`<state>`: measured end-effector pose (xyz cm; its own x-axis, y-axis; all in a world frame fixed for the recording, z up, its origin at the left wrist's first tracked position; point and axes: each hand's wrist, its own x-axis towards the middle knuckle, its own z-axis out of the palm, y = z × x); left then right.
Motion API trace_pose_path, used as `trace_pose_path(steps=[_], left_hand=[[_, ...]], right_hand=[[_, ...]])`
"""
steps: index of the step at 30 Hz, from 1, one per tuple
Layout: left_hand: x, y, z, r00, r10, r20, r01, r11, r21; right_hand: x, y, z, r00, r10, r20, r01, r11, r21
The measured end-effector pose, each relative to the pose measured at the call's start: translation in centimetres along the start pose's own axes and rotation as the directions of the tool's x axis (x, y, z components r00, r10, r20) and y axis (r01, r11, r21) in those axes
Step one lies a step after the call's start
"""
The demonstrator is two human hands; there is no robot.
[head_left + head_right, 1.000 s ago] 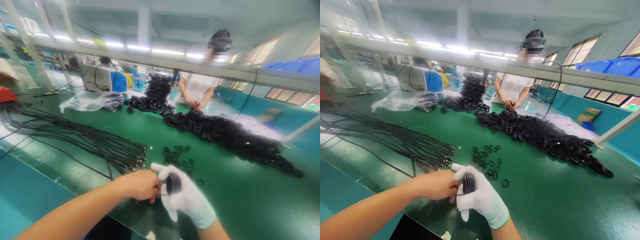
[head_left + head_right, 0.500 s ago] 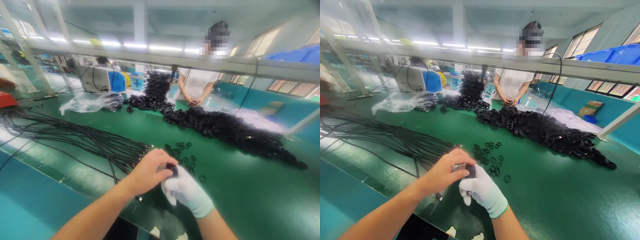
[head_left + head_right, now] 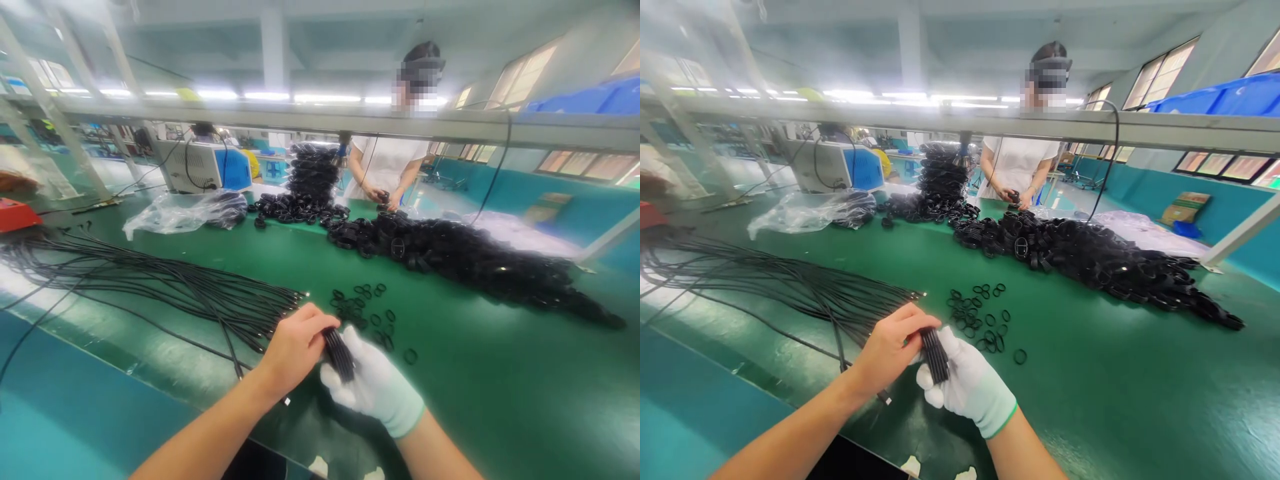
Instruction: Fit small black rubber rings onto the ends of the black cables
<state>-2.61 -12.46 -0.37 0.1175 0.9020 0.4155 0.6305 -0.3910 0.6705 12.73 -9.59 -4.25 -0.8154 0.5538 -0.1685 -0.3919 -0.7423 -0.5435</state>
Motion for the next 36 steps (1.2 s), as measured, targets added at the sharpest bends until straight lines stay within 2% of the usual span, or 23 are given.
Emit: trace_pose_path(steps=[5, 8, 10, 12, 14, 16, 18, 19, 21, 24, 26, 28, 33, 35, 36], left_hand=[[0.3, 0.5, -0.1, 0.99, 0.094, -0.103, -0.097, 0.995, -0.02], [0.6, 1.0, -0.2, 0.981, 0.149, -0.122, -0.15, 0.989, 0.005], [1.0, 1.3, -0.5, 0.989, 0.12, -0.088, -0.116, 0.992, 0.056], [1.5, 1.4, -1.2, 0.999, 0.033, -0.029, -0.029, 0.99, 0.139], [2.1, 1.2, -2.2, 0.996, -0.044, 0.074, 0.033, 0.989, 0.146], [2.8, 0.5, -3.2, 0.969, -0.032, 0.245, 0.036, 0.999, -0.015], [3.4, -0.4, -3.8, 0.918, 0.044, 0.395, 0.058, 0.969, -0.241], [3.6, -0.9, -3.9, 0.897, 0.062, 0.437, 0.085, 0.947, -0.31], [3.9, -1.5, -3.7, 0.887, 0.014, 0.461, 0.148, 0.938, -0.313], [4.0, -1.7, -2.7, 0.92, -0.109, 0.377, 0.177, 0.973, -0.151], [3.6, -1.6, -2.1, 0.96, -0.137, 0.242, 0.162, 0.983, -0.083], [2.9, -1.4, -1.5, 0.982, -0.149, 0.114, 0.157, 0.986, -0.061], [0.3, -1.1, 0.0, 0.991, -0.131, -0.026, 0.13, 0.99, -0.046], [-0.4, -0.9, 0.5, 0.968, -0.21, -0.135, 0.199, 0.976, -0.089], [-0.6, -0.7, 0.6, 0.947, -0.288, -0.143, 0.266, 0.951, -0.156]], right_hand=[[1.3, 1.7, -1.3, 0.985, -0.007, 0.17, -0.007, 0.997, 0.082], [1.6, 1.9, -1.0, 0.986, -0.057, 0.154, 0.041, 0.993, 0.108], [1.4, 1.4, -0.4, 0.987, -0.127, 0.102, 0.116, 0.988, 0.103], [1.1, 0.6, 0.1, 0.982, -0.184, 0.044, 0.182, 0.982, 0.042], [0.8, 0.0, 0.4, 0.984, -0.176, 0.004, 0.176, 0.984, 0.011], [0.8, -0.3, 0.5, 0.996, -0.085, 0.004, 0.084, 0.994, 0.074], [0.9, -0.4, 0.5, 0.999, 0.012, 0.044, -0.018, 0.992, 0.122], [0.9, -0.4, 0.4, 0.998, 0.033, 0.053, -0.038, 0.994, 0.102], [1.0, -0.5, 0.3, 1.0, -0.021, 0.009, 0.021, 0.999, -0.049], [0.8, -0.9, 0.0, 0.978, -0.197, -0.061, 0.156, 0.898, -0.412], [0.5, -1.1, -0.2, 0.974, -0.222, -0.038, 0.172, 0.841, -0.513], [0.2, -1.3, -0.3, 0.981, -0.192, 0.008, 0.173, 0.862, -0.477], [0.1, -1.1, -0.1, 0.981, -0.165, 0.1, 0.192, 0.887, -0.421], [0.1, -0.9, 0.1, 0.981, -0.158, 0.109, 0.189, 0.896, -0.402], [0.2, -0.9, 0.2, 0.981, -0.157, 0.11, 0.188, 0.902, -0.388]])
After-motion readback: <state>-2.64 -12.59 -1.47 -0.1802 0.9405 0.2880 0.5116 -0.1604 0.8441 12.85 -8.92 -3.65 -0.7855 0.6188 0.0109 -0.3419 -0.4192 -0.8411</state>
